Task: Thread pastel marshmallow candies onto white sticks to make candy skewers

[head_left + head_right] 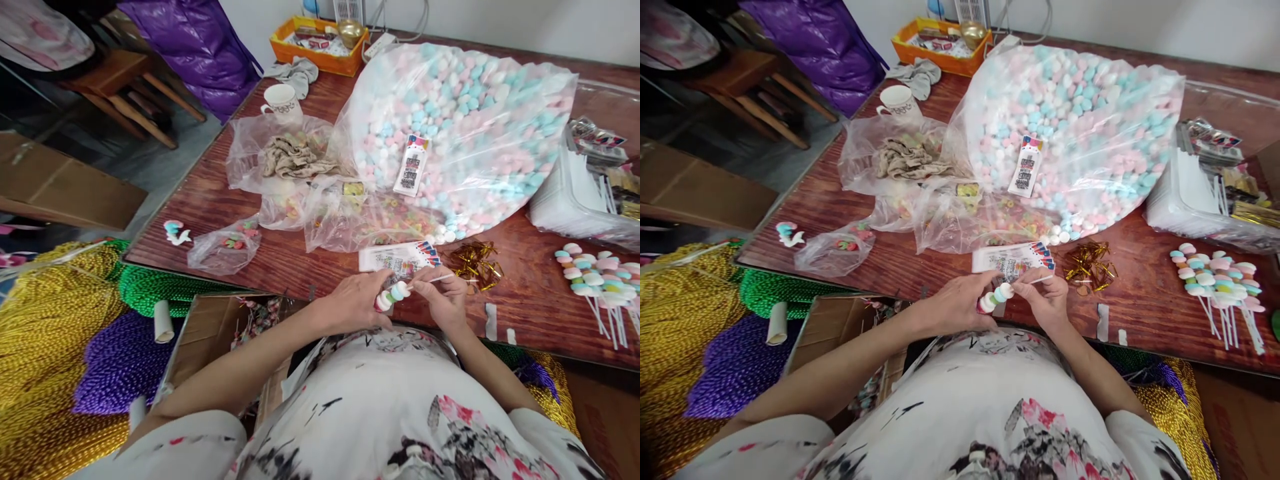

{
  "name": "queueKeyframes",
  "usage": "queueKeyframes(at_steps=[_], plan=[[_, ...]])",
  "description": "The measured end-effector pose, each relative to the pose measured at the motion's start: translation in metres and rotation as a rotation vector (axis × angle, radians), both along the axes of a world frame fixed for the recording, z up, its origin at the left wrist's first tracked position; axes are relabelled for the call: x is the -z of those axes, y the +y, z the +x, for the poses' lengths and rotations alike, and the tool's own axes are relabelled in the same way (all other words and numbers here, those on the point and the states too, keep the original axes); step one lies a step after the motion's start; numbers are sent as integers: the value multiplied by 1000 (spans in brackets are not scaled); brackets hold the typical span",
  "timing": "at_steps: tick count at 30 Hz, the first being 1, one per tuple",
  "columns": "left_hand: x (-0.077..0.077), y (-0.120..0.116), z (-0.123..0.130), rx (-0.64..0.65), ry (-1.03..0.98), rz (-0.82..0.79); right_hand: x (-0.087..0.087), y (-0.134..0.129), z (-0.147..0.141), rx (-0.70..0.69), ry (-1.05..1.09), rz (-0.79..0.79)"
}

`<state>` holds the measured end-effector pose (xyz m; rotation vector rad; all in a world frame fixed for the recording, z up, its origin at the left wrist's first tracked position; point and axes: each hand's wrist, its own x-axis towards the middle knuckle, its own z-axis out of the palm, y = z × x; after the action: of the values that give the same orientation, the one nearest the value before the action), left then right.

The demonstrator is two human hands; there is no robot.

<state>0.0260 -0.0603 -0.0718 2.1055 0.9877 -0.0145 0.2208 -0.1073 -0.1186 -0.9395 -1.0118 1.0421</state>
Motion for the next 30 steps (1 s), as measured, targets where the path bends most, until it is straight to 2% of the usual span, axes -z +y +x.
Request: queueKeyframes(at_steps=[2, 3, 5, 7, 9, 11, 16, 18, 20, 23, 27, 30], plan=[[-5, -9, -4, -4, 186, 290, 5, 1, 3, 83, 29, -40], [-5, -13, -6, -4, 254, 381, 7, 2, 5, 112, 35, -56], [-2, -19, -9, 5, 326, 463, 10, 3, 6, 142, 30, -76], [4, -19, -10, -6, 331, 476, 12, 4, 6, 153, 18, -79], [11, -16, -11, -46, 281, 428, 13, 3, 5, 153, 1, -67], [15, -10, -12, -88, 154, 303, 10, 2, 6, 136, -32, -33], [11, 3, -15, -70, -247, -220, -1, -1, 17, 40, -107, 109], [8, 4, -14, -54, -312, -407, -4, -2, 20, -10, -122, 153], [6, 4, -11, -33, -318, -516, -6, -3, 19, -70, -122, 187], [6, 2, -5, 8, -288, -476, -5, -6, 9, -110, -88, 176], [10, -1, 2, 29, -221, -316, 1, -11, -8, -55, -63, 46], [15, -3, 3, 14, -171, -224, 5, -14, -16, -14, -105, 11]])
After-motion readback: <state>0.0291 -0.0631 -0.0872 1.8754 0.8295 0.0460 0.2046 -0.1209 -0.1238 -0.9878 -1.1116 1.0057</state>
